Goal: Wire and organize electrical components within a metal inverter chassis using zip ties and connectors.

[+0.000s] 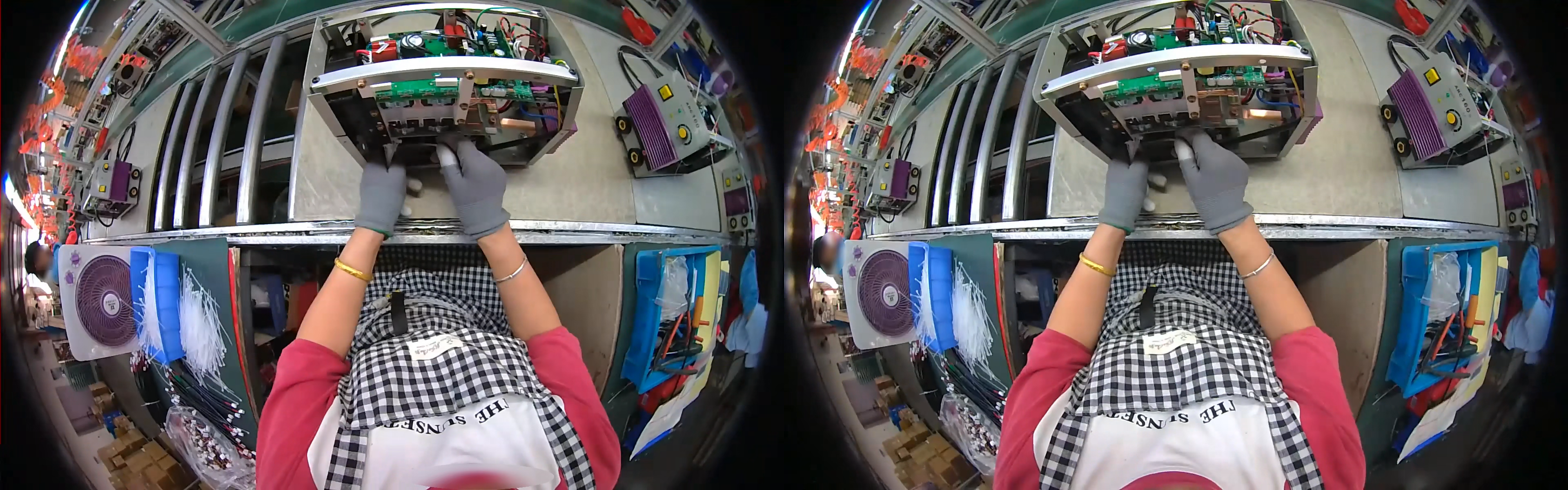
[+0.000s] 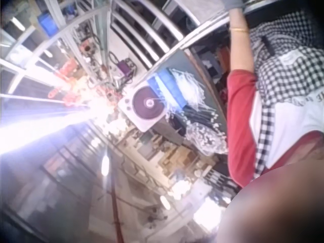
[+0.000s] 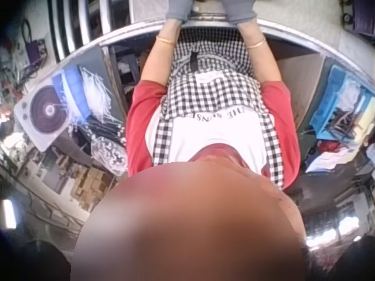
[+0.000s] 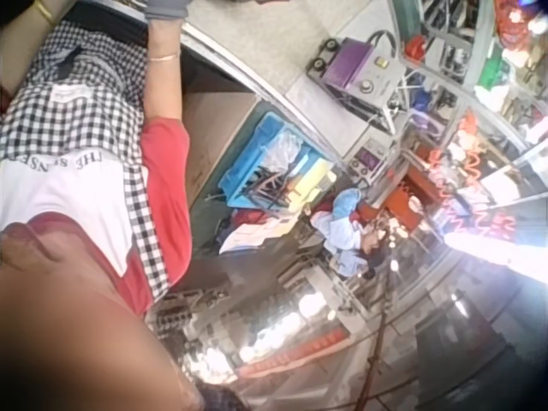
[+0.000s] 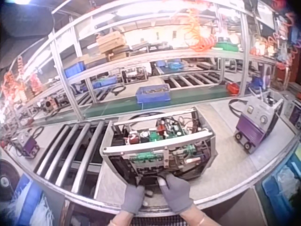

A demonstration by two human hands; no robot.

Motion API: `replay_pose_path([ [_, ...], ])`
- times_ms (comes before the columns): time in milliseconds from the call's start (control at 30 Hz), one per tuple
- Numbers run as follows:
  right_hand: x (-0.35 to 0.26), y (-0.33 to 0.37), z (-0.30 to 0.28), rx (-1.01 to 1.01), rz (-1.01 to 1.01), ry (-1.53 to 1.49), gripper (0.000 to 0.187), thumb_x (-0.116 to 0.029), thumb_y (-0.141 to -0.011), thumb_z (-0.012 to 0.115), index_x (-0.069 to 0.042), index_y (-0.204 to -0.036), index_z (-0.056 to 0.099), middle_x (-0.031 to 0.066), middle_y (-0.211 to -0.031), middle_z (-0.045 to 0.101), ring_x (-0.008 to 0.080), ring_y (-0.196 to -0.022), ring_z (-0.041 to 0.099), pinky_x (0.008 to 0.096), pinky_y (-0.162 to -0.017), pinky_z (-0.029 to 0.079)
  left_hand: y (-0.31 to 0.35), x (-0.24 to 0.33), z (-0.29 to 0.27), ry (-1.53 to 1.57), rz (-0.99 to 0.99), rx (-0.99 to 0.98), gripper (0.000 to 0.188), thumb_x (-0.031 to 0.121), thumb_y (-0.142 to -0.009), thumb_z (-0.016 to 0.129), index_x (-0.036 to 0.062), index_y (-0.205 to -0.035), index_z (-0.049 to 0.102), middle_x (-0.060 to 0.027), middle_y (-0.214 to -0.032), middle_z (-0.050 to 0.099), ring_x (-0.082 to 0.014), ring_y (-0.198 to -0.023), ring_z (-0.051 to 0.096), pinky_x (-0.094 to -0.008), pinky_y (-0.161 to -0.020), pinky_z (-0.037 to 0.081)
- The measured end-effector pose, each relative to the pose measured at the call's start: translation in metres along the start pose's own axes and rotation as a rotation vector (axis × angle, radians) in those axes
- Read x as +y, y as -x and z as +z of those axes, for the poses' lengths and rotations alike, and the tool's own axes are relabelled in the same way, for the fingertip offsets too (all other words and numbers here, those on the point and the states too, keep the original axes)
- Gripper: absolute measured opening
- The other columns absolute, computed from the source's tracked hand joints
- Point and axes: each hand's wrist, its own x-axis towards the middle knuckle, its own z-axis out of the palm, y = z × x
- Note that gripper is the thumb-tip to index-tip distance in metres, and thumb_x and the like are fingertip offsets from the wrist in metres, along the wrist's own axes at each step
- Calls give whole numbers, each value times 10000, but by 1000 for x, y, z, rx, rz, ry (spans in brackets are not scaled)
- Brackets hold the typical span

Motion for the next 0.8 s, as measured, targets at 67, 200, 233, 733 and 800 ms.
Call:
replay_pose_path([
  [67, 3, 1, 2, 15, -17, -9, 165, -219, -925, 643, -121, -1050, 688, 110, -743, 663, 284, -642, 647, 356, -592, 491, 2, 1, 0, -21, 13, 19, 337, 231, -922, 459, 10, -1139, 593, -120, -737, 681, -206, -467, 613, -275, -366, 466],
  [200, 8, 2, 14, -79, -33, -72, 170, -236, -916, 633, -132, -1042, 677, 131, -824, 678, 327, -744, 661, 405, -617, 504, -15, -22, -18, -415, 174, -44, 232, 197, -900, 503, 16, -899, 648, -176, -723, 680, -276, -477, 602, -339, -439, 495],
  [233, 8, 1, 17, -84, -23, -120, 174, -239, -914, 631, -133, -1044, 678, 134, -840, 681, 335, -753, 660, 409, -623, 507, -24, -35, -23, -417, 176, -41, 232, 197, -900, 503, 16, -899, 648, -176, -723, 680, -276, -477, 602, -339, -439, 495],
  [733, -4, -7, 17, -356, -45, 327, 187, -275, -880, 642, -149, -988, 727, 128, -809, 673, 343, -731, 643, 435, -642, 513, -3, -10, -28, -1157, 309, 251, 246, 250, -888, 549, 54, -960, 679, -198, -866, 690, -394, -821, 674, -486, -734, 540],
  [800, 3, -6, 26, -320, -67, 305, 182, -275, -878, 643, -150, -982, 726, 127, -803, 671, 344, -725, 641, 436, -638, 512, -4, -9, -28, -1165, 306, 221, 253, 266, -886, 569, 49, -943, 685, -197, -874, 691, -395, -828, 672, -484, -736, 539],
])
